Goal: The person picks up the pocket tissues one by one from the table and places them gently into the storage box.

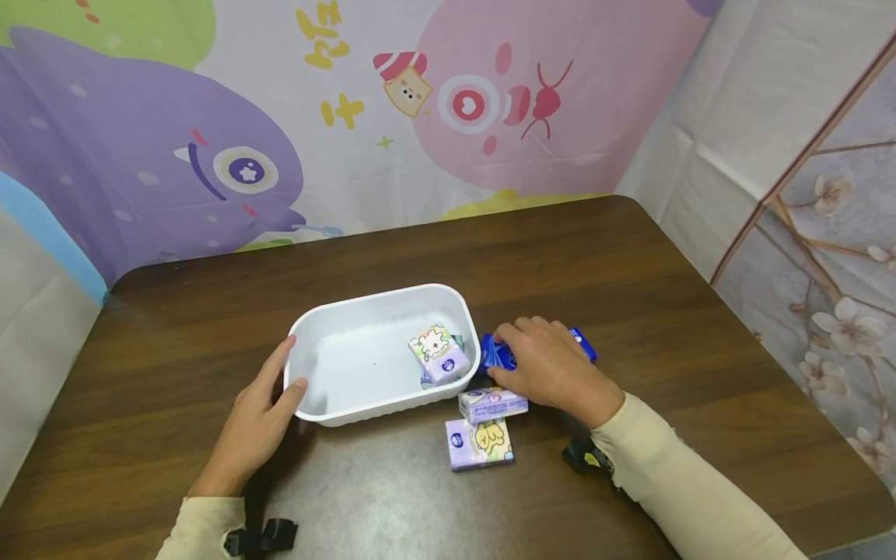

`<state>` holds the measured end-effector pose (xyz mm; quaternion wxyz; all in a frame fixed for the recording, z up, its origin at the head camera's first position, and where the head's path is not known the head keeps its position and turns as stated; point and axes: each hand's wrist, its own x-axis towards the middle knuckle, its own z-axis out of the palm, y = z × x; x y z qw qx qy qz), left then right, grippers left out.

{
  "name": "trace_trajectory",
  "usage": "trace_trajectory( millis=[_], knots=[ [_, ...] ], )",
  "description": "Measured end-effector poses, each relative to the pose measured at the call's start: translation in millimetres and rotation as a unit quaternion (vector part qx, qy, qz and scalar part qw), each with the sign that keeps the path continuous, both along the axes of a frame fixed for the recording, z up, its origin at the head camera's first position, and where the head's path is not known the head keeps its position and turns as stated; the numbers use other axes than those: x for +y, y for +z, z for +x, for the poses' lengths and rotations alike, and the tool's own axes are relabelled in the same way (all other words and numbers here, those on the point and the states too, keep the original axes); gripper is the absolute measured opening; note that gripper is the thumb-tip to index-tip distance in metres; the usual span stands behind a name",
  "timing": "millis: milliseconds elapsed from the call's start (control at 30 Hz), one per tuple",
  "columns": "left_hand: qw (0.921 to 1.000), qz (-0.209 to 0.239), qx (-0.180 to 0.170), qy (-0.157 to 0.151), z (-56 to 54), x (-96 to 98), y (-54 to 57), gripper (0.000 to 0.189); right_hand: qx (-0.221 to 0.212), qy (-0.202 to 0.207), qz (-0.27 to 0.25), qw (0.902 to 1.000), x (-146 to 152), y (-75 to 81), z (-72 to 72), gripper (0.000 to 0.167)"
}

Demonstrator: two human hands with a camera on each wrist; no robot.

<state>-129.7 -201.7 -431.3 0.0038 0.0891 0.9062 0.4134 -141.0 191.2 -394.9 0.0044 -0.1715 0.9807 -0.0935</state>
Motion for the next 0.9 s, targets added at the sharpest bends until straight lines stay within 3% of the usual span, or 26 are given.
trace_trajectory(
  millis=[900],
  knots=[
    [1.0000, 0.002, -0.004, 0.002, 0.4, 0.6, 1.0, 0.062, 0.049, 0.005, -0.014, 0.9987, 2.1, -1.7, -3.3, 0.046]
  ],
)
